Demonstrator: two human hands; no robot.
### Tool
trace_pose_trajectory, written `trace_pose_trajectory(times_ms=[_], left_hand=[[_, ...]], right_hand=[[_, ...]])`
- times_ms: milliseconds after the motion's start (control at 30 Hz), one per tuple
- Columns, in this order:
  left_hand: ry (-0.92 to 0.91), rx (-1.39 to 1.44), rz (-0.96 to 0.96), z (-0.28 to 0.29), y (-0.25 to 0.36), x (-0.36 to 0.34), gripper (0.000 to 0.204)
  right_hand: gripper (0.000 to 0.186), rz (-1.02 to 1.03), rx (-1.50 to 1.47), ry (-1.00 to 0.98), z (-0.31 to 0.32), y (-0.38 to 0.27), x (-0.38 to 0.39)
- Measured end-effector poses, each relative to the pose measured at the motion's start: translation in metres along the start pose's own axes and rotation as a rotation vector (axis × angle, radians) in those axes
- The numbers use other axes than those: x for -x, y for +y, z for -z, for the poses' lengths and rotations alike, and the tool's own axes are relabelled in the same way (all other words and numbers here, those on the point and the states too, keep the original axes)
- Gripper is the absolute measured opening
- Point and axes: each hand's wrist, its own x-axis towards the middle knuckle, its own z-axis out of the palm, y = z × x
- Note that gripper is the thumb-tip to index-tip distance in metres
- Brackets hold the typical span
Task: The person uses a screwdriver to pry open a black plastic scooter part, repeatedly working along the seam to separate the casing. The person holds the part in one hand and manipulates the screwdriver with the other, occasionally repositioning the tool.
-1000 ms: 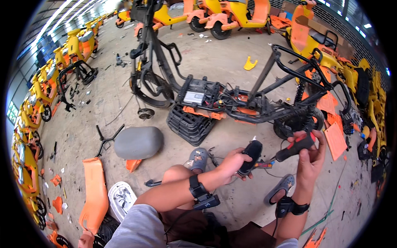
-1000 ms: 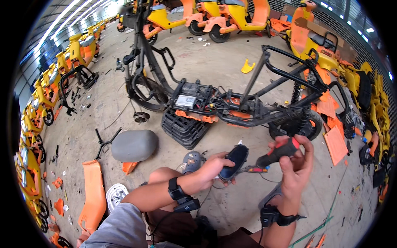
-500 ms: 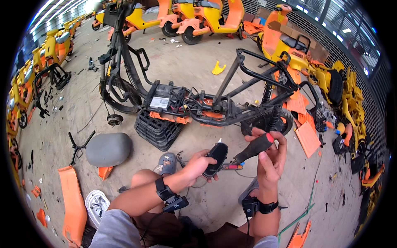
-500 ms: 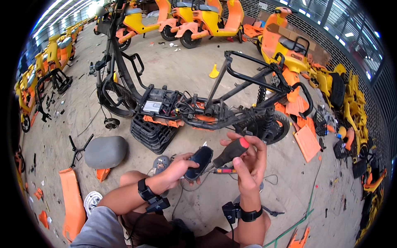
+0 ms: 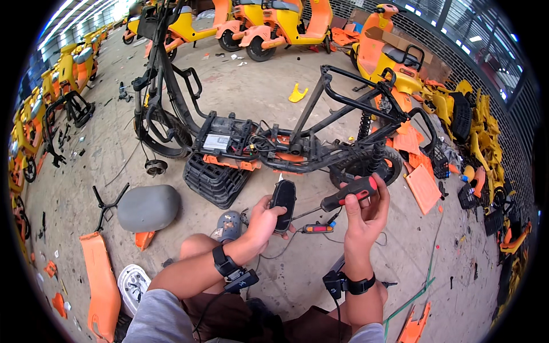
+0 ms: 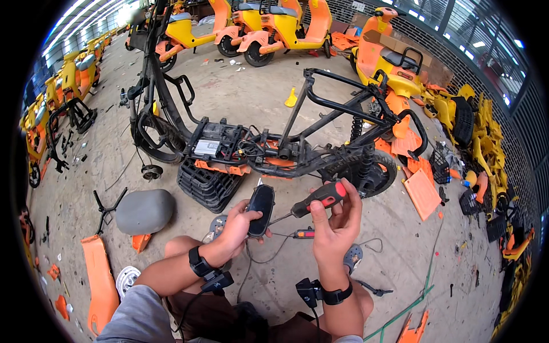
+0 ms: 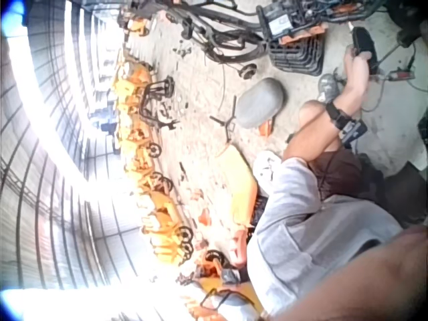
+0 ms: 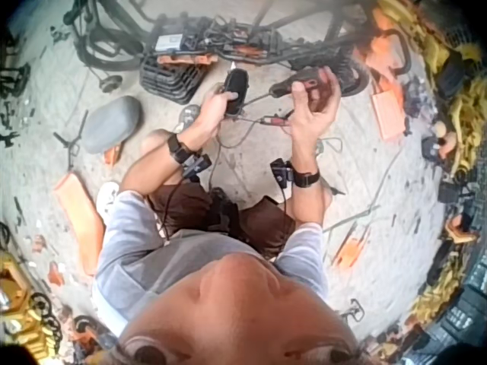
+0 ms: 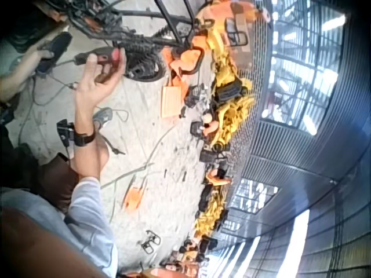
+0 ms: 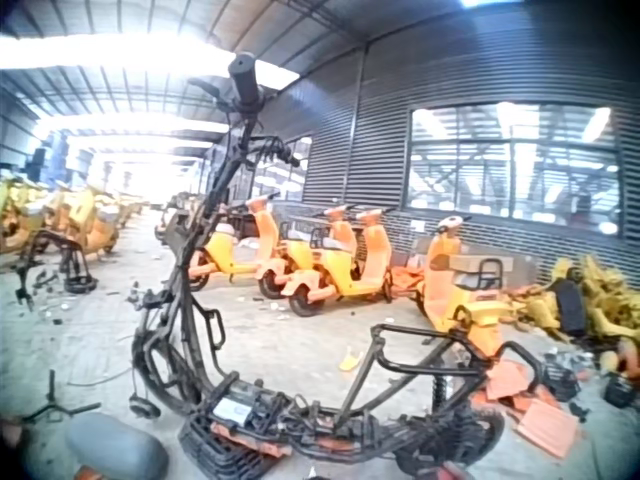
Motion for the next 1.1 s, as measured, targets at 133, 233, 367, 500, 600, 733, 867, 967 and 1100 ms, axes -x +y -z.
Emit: trace_pose_trajectory(times_ms=[133,233,367,500,600,733,867,967,1100], left_hand=[[-0.033,0.036,0.097,0.001,0.004,0.0,0.035],[0.0,0.039,0.07,0.002,0.004,-0.003,0.035],[-0.002,-0.005,-0.055,0.003,0.013,0.0,0.039],[-0.023,-0.025,-0.091,0.004,0.001,-0.01,0.042],[-0.012,-0.083,-0.088,-0.004,-0.002,-0.003,0.041],[-0.07,-0.084,-0.101,-0.004,0.005,0.001,0.046],[-0.101,-0.071,-0.085,-0.006,0.002,0.002,0.053],[-0.078,-0.128,-0.098,-0.007,0.002,0.002,0.054],[-0.043,-0.159,-0.11,0.008,0.005,0.003,0.05]], right_hand=[[0.058,0.0,0.029,-0.042,0.012,-0.004,-0.006],[0.058,0.011,0.088,0.167,0.015,-0.007,-0.009],[0.053,-0.018,0.162,0.299,0.054,0.007,-0.027],[0.039,-0.146,0.517,0.319,0.099,0.064,0.007],[0.038,-0.265,0.626,0.374,0.129,0.111,0.056],[0.035,-0.389,0.868,0.345,0.151,0.167,0.114],[0.038,-0.535,0.857,0.359,0.174,0.201,0.187],[0.04,-0.503,1.11,0.259,0.193,0.221,0.231],[0.04,-0.525,1.178,0.203,0.208,0.229,0.258]])
